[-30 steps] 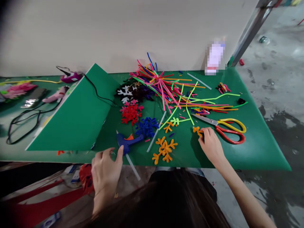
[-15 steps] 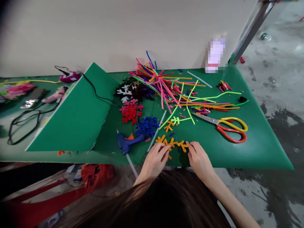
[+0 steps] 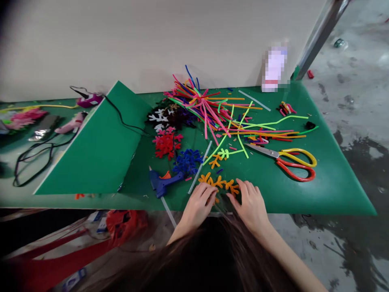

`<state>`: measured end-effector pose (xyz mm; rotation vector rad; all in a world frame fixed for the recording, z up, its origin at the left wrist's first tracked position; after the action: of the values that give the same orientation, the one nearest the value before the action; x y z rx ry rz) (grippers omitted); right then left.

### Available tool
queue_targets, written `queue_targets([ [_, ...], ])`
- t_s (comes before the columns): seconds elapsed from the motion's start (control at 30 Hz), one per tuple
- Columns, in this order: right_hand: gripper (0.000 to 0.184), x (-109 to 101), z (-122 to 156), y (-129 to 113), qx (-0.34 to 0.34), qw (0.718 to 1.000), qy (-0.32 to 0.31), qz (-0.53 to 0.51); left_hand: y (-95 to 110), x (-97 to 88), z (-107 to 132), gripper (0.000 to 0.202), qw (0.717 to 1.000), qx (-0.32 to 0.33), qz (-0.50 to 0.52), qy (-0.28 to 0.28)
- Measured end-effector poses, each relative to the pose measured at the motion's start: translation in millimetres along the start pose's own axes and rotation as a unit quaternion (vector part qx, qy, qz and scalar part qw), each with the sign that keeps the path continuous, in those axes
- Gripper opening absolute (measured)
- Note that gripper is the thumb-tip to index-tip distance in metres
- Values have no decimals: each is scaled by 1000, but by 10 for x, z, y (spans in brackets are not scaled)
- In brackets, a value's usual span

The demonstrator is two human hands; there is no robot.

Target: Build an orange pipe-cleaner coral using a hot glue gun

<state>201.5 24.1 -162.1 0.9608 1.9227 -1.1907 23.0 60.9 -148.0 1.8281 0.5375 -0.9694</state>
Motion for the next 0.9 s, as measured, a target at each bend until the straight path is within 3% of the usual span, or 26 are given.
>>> queue_targets([
  [0.13,20,51,4,-68,-28,999,13,-23,0,-2,5,13,999,-2,29,17],
  [0.33,17,32,141,-154,-69,993,50,-85,-52,-83,138,19,993,-46,69,83],
  [0.5,22,164,186,-259,-88,987,69,-116,-102,-89,233,28,987,-84,54,128],
  [0.9,15,234,28,-243,-72,970,88,-214,-187,-30,217,43,995,-53,20,82],
])
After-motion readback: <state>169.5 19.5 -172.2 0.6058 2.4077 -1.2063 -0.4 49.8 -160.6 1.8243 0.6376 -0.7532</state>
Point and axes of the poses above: each hand's wrist, its own z-axis away from the middle knuckle, its own x-axis out of the palm, y = z × x, the point moved 3 cm from there along -z, towards the middle knuckle, and after that the axes turned 9 degrees about -x, right-handed, at the moved point
